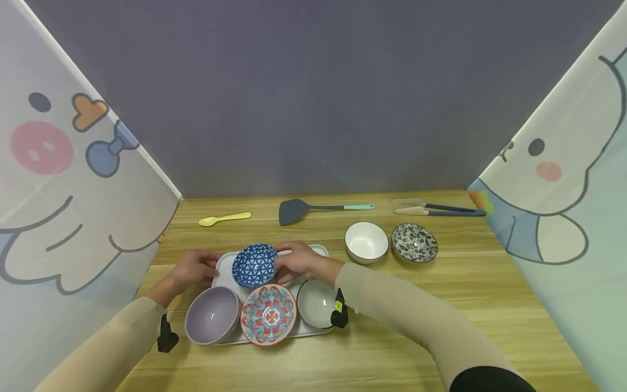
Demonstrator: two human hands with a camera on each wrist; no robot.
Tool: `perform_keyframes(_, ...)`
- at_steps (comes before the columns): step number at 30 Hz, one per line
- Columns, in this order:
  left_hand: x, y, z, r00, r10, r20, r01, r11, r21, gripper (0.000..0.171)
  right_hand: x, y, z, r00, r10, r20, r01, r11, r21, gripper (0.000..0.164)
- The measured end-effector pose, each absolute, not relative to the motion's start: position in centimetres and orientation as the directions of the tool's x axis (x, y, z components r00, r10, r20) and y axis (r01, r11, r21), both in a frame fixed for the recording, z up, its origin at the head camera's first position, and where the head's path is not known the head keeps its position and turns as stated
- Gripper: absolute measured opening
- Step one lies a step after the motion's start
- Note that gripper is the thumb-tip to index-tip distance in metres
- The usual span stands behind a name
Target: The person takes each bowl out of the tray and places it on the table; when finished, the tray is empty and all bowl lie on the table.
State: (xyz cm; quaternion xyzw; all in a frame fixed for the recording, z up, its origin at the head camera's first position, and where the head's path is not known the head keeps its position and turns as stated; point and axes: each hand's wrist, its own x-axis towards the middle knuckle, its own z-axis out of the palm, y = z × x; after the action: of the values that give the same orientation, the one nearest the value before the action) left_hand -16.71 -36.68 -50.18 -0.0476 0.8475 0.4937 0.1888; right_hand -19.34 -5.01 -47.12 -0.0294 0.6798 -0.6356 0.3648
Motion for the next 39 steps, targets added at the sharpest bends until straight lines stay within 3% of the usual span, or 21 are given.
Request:
perform_keyframes(20, -16.9, -36.3, -49.5, -0.921, 0.105, -0.375, -0.271, 0.52, 0.81, 0.049, -19.9, -1.6, -43.9, -0.771, -0.475, -0.424, 0.394, 0.166, -0.904, 0.064)
perform_keyframes(39, -16.6, -36.5, -49.7, -0.92, 0.119, -0.372, -0.265, 0.509, 0.819, 0.049, -21.2, 6.4, -39.8, -0.824, -0.401, -0.4, 0.357, 0.18, -0.917, 0.054)
